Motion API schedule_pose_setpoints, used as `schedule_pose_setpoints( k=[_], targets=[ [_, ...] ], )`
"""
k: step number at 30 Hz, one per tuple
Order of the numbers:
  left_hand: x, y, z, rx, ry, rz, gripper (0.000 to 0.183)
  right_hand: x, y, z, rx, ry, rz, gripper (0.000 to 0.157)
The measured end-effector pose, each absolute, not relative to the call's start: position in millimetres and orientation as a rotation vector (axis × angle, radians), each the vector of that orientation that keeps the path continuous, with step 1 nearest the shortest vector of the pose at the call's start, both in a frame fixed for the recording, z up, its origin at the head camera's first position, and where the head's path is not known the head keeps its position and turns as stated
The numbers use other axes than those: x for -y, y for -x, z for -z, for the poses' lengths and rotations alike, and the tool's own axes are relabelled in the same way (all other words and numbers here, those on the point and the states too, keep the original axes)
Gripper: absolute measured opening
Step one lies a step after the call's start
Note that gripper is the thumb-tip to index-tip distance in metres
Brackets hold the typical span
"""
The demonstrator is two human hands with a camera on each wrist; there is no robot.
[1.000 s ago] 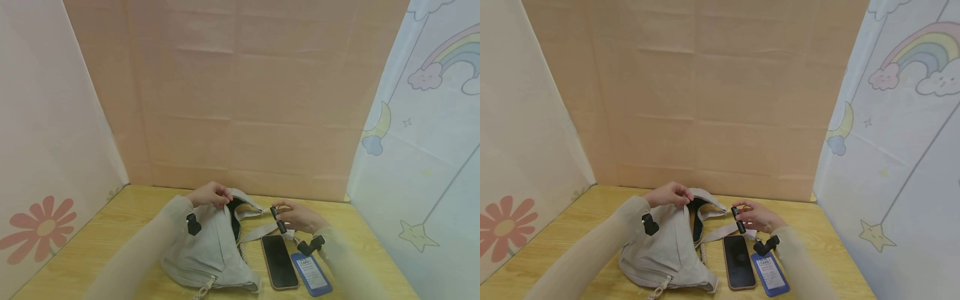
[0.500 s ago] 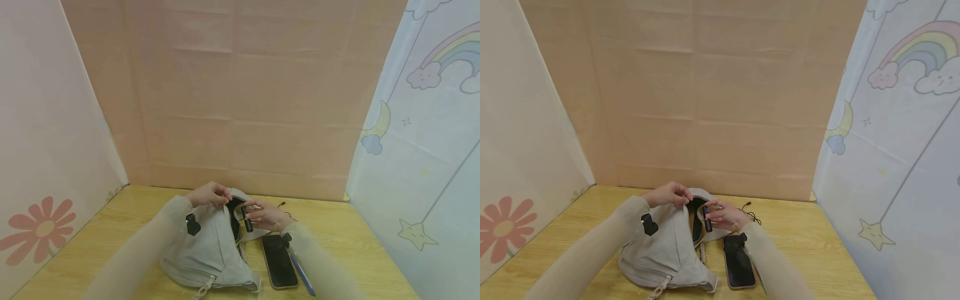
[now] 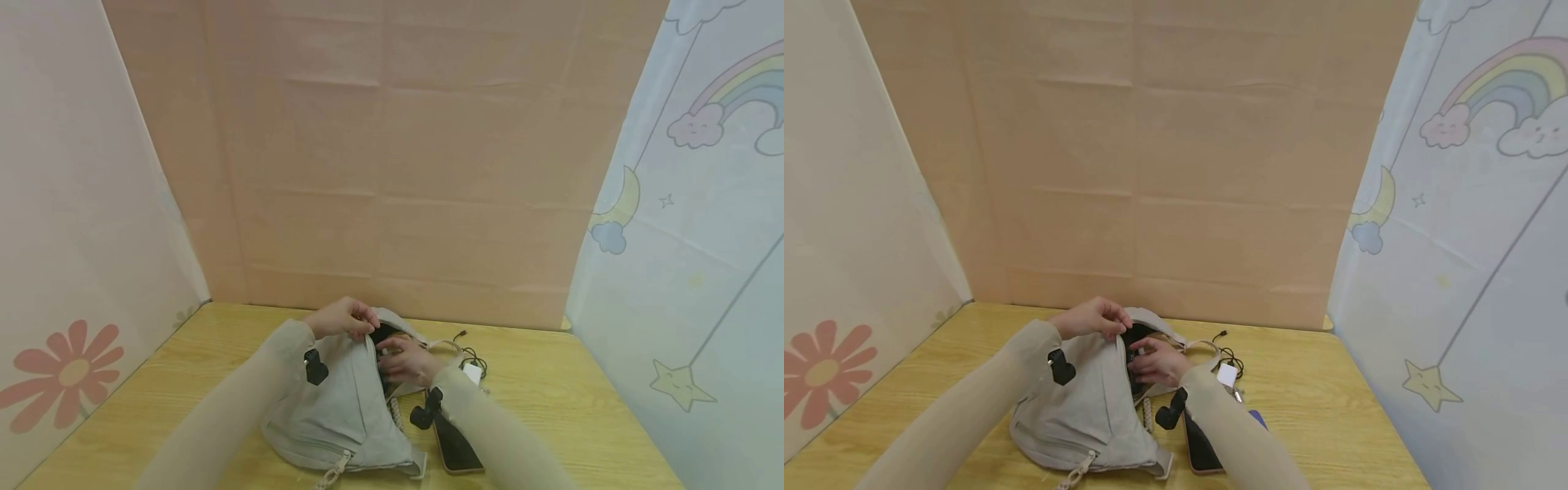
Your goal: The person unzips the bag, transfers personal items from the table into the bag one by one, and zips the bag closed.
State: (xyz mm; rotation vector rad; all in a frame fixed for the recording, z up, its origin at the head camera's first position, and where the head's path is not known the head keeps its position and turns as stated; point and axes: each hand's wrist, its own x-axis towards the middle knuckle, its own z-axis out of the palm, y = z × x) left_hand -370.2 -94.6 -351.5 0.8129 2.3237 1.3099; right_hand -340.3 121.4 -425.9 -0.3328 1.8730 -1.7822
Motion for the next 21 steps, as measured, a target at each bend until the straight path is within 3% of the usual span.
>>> schedule_pose_setpoints(
  k=[21],
  targets=[
    [96.6,370.0,350.6,-2.329,-0.81,-1.323,0.012,-97.4,334.5,418.3,-1.717,0.354,1.775,0.04]
  ],
)
